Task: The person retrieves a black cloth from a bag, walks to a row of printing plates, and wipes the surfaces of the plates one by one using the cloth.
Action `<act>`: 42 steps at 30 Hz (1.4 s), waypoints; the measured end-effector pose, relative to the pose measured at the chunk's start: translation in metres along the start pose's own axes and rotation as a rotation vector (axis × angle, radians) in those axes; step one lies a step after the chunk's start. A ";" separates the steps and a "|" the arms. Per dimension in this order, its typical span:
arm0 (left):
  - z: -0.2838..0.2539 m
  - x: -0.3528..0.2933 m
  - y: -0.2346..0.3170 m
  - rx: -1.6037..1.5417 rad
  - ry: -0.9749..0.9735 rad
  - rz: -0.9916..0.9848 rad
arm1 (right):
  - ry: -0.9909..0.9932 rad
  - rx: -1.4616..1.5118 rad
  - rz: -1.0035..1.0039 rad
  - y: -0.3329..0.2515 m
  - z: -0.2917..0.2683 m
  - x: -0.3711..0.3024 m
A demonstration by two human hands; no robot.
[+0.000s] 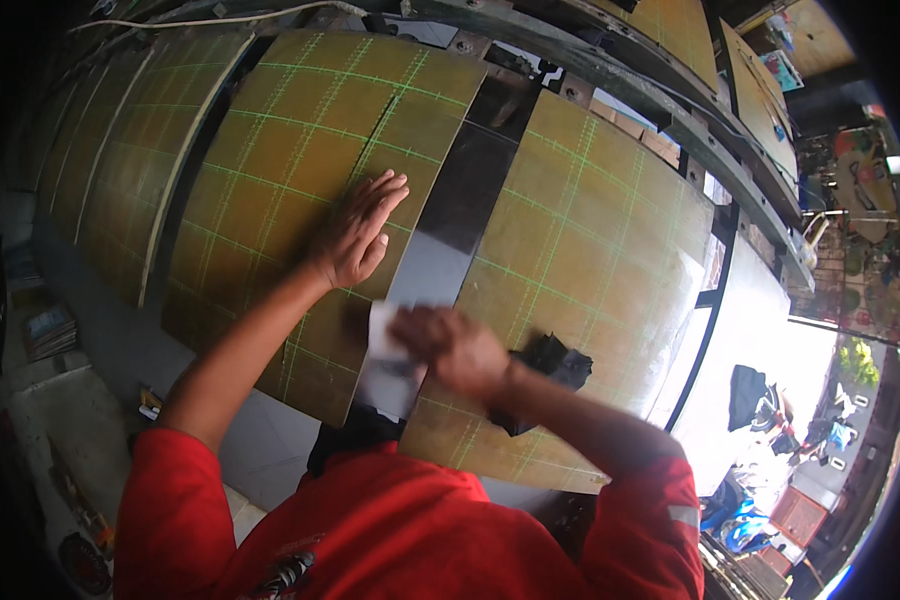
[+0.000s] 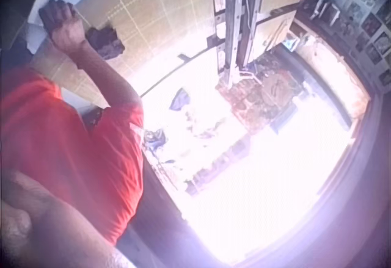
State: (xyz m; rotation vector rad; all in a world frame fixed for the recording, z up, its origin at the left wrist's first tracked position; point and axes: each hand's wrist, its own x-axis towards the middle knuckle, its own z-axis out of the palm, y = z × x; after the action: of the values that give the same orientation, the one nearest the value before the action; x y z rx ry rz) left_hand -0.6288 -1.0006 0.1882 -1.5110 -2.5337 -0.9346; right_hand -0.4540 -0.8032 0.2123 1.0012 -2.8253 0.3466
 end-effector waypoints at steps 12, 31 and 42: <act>-0.001 0.001 0.003 0.018 -0.012 -0.007 | -0.070 0.054 -0.077 -0.027 -0.012 -0.011; 0.000 0.001 0.006 -0.003 0.007 -0.018 | 0.131 -0.134 0.233 0.106 -0.009 0.019; -0.002 0.003 0.005 0.033 -0.013 -0.008 | 0.002 0.120 -0.029 -0.006 -0.005 -0.008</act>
State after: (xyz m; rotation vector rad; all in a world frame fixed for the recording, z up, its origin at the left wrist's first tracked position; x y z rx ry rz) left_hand -0.6273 -0.9972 0.1929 -1.5040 -2.5535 -0.8826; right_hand -0.4437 -0.8016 0.2168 1.0621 -2.8142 0.5190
